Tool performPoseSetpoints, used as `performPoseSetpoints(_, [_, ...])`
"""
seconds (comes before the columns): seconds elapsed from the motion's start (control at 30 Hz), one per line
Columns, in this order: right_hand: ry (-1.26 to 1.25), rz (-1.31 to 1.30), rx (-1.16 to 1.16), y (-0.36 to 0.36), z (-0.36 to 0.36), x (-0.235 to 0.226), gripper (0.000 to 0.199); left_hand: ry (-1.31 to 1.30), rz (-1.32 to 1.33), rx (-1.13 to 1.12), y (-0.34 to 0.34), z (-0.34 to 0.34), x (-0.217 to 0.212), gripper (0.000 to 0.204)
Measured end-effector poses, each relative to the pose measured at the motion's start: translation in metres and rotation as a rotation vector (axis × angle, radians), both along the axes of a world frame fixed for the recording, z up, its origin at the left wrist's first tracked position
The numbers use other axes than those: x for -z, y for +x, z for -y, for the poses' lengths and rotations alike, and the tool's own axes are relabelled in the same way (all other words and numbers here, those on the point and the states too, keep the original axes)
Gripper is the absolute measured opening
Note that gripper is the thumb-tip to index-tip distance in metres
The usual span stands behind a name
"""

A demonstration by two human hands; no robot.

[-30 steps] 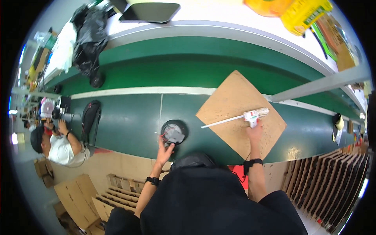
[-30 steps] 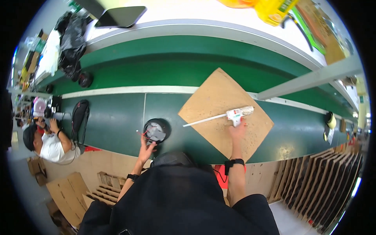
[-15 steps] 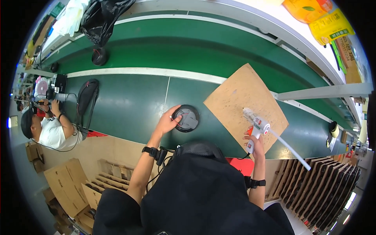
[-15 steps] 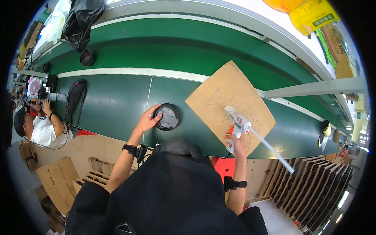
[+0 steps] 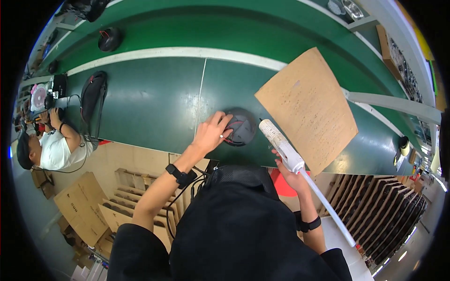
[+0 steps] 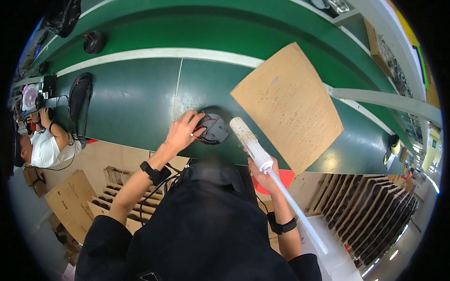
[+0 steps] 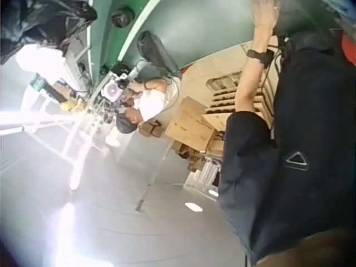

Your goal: The person uses a glue gun to apply glue to the interior of black plastic housings, presses red wires into the glue, and then carries the finished housings to a large cardboard box.

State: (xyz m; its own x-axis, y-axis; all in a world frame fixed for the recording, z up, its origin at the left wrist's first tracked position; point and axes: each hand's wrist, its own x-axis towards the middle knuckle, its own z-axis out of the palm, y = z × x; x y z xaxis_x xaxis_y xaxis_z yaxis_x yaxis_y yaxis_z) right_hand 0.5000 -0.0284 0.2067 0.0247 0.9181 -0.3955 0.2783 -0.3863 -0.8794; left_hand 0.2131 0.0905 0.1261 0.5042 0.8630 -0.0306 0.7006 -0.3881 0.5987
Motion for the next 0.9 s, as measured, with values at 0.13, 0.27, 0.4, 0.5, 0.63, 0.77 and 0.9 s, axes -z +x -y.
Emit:
performPoseSetpoints(0.13, [-0.007, -0.024, 0.01, -0.015, 0.007, 0.004, 0.018, 0.013, 0.06, 0.043, -0.005, -0.013, 0.0, 0.026])
performPoseSetpoints(0.27, [0.024, 0.101, -0.058, -0.025, 0.011, 0.008, 0.017, -0.035, 0.057, 0.275, -0.009, -0.04, 0.001, 0.015])
performPoseSetpoints(0.4, [0.006, 0.134, -0.158, -0.032, 0.013, 0.014, 0.024, -0.051, 0.22, 0.357, 0.011, -0.081, -0.002, 0.011])
performPoseSetpoints(0.5, [0.024, 0.164, -0.17, -0.041, 0.014, 0.007, 0.032, -0.202, 0.219, 0.422, 0.035, -0.102, 0.007, 0.013])
performPoseSetpoints(0.63, [0.019, 0.234, -0.245, -0.045, 0.019, 0.007, 0.034, -0.365, 0.075, 0.468, 0.025, -0.097, 0.011, 0.014])
performPoseSetpoints(0.77, [0.046, 0.297, -0.31, -0.048, 0.021, 0.011, 0.034, -0.486, 0.113, 0.434, 0.014, -0.084, 0.016, 0.013])
performPoseSetpoints(0.9, [0.053, 0.349, -0.357, -0.054, 0.021, 0.007, 0.035, -0.409, 0.217, 0.404, 0.02, -0.077, 0.017, 0.011])
